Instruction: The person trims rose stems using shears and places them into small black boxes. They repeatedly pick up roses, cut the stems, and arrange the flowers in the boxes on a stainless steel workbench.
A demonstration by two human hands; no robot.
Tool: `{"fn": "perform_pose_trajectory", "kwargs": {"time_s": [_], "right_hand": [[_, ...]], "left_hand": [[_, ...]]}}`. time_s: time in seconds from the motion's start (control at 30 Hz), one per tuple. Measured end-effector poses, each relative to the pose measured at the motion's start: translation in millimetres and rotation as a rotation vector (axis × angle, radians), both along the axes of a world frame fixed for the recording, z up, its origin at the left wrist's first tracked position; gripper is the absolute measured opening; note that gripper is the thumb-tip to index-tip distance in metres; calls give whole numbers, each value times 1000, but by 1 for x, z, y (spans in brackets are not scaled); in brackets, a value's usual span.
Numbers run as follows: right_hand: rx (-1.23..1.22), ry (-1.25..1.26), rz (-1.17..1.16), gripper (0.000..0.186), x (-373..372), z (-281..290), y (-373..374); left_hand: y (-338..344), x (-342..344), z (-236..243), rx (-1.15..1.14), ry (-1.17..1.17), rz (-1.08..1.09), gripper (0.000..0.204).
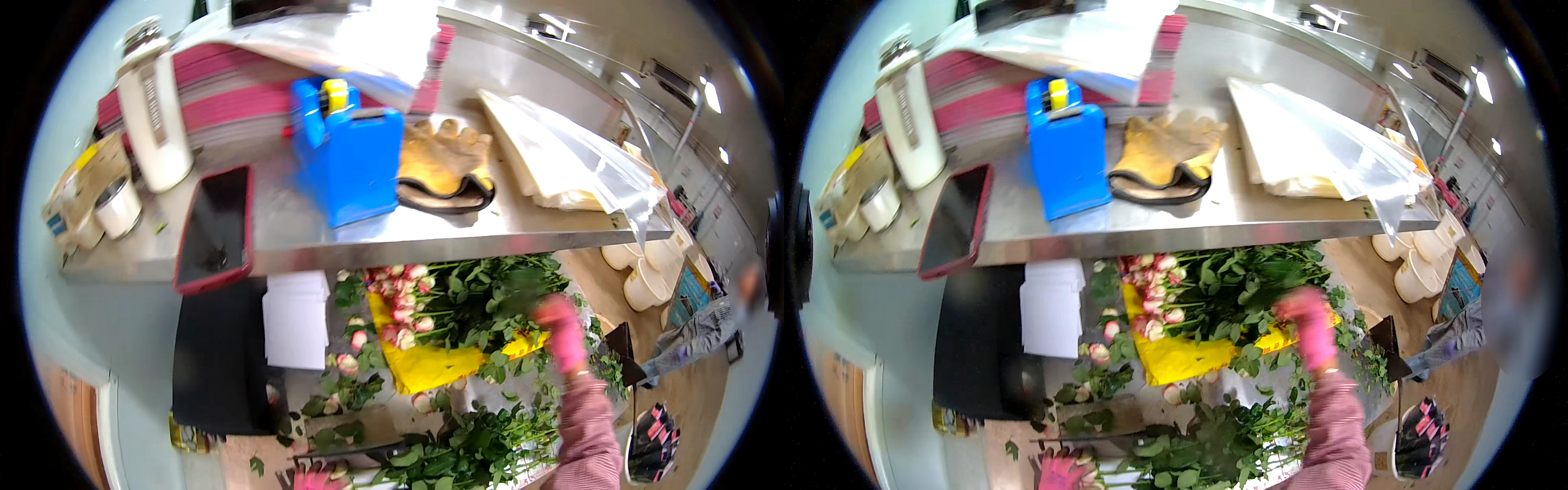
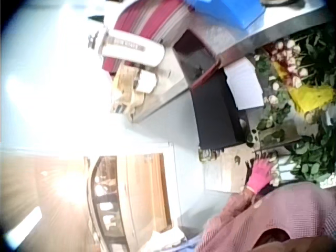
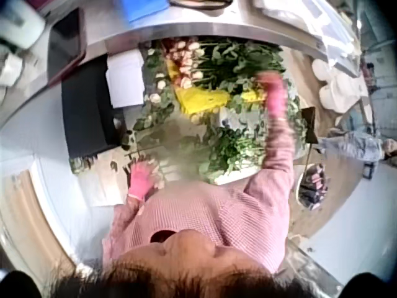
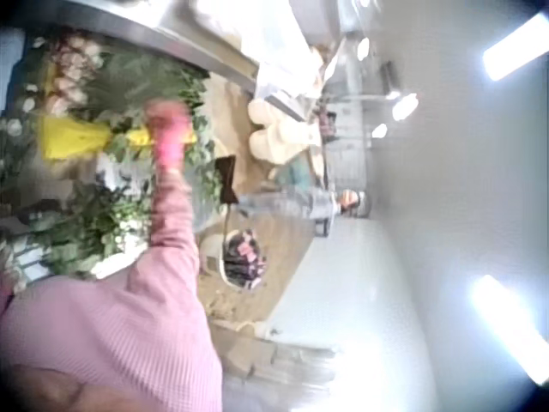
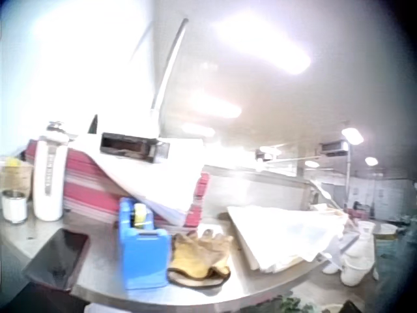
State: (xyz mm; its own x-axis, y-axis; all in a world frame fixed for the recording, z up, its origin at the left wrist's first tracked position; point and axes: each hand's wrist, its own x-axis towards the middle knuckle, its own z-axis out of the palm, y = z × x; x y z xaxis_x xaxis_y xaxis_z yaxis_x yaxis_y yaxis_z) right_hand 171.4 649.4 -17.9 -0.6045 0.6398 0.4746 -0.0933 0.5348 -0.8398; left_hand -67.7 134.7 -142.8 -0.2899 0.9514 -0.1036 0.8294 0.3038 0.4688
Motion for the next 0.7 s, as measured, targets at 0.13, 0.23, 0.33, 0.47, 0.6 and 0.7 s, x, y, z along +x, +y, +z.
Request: {"fn": "perform_pose_trajectory", "kwargs": {"time_s": [0.13, 0.23, 0.33, 0.47, 0.6, 0.7], "right_hand": [[586, 228, -985, 37, 102, 129, -65], [776, -40, -298, 31, 69, 196, -136], [1084, -949, 40, 31, -52, 155, -207], [1089, -757, 509, 27, -115, 3, -297], [1074, -905, 428, 28, -141, -130, -305], [1146, -963, 444, 27, -149, -156, -311]], "left_hand": [[3, 0, 2, -36, -84, 5, 51], [9, -12, -6, 140, 123, -133, 55], [4, -12, 2, 121, 86, -74, 57], [3, -11, 3, 197, -25, -29, 51], [0, -6, 2, 196, -7, 4, 46], [-3, -3, -6, 192, -44, 31, 48]]}}
